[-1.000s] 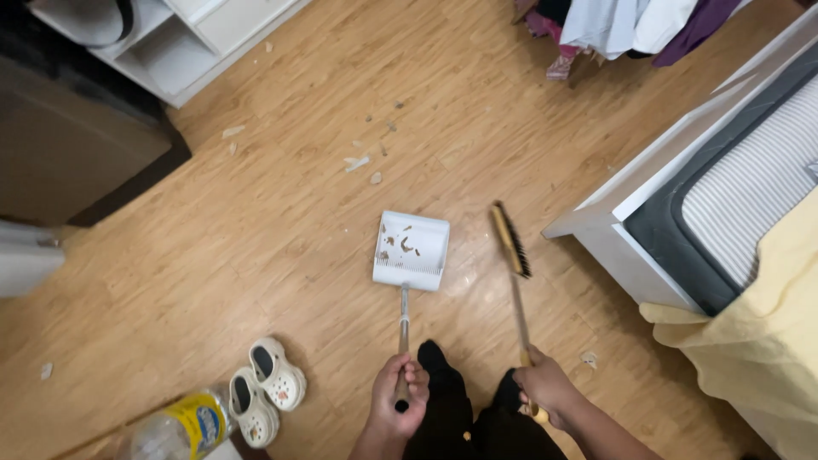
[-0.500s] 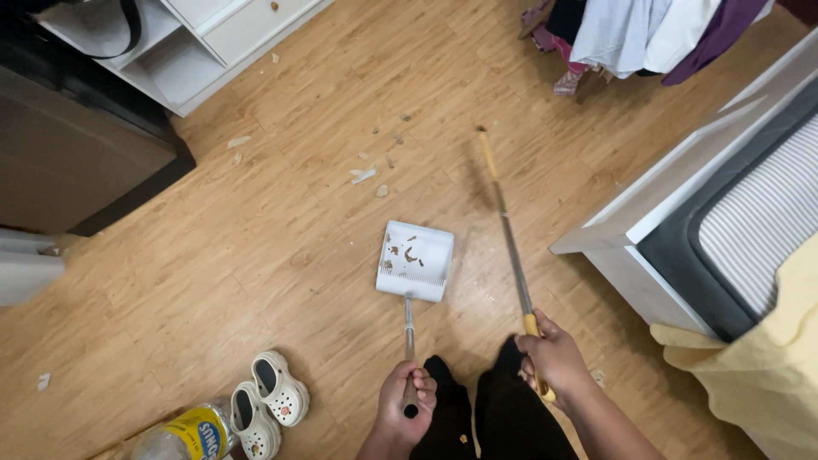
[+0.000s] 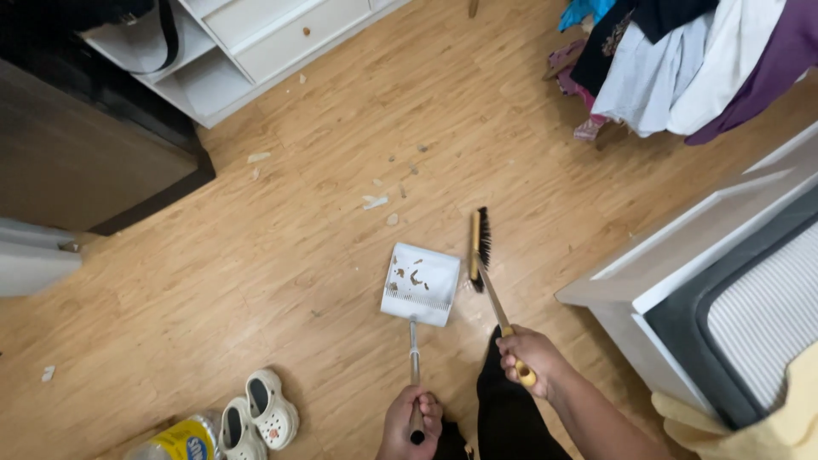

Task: Sweeping debris from a wooden floor into a dustpan using a broom.

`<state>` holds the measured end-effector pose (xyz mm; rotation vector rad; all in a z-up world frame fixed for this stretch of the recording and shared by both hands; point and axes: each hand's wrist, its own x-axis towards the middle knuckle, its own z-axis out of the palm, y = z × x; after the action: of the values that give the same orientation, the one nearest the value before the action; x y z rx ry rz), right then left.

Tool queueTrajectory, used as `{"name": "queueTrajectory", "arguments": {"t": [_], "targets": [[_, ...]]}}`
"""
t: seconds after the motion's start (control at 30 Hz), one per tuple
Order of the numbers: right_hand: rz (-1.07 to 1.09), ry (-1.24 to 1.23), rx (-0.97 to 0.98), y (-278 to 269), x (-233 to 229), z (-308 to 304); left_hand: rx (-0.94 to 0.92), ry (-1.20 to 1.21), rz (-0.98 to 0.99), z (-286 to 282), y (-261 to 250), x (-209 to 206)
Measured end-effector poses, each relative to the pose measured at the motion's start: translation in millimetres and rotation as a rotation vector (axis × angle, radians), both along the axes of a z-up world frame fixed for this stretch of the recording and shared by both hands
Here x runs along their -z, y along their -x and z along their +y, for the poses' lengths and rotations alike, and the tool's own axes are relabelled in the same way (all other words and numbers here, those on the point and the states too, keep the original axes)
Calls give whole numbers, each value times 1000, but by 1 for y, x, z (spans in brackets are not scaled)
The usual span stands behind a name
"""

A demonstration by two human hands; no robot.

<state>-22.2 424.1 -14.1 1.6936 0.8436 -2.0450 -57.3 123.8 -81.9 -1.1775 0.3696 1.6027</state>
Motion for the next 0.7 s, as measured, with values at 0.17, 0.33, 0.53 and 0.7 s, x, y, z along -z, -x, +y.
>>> {"name": "queueTrajectory", "arguments": {"t": [0.17,0.33,0.53,0.7], "targets": [[69,20,20,22,25,88,23,-30,-61,42,6,16],[198,-45,83,39,-31,139,-3,-211,-141,73,11,40],[37,-202,98,6,-83,188,-41,0,-31,142,32,-5],[-132,-290,117,-30,-50,243,-3,-85,-23,165,35,15]]}}
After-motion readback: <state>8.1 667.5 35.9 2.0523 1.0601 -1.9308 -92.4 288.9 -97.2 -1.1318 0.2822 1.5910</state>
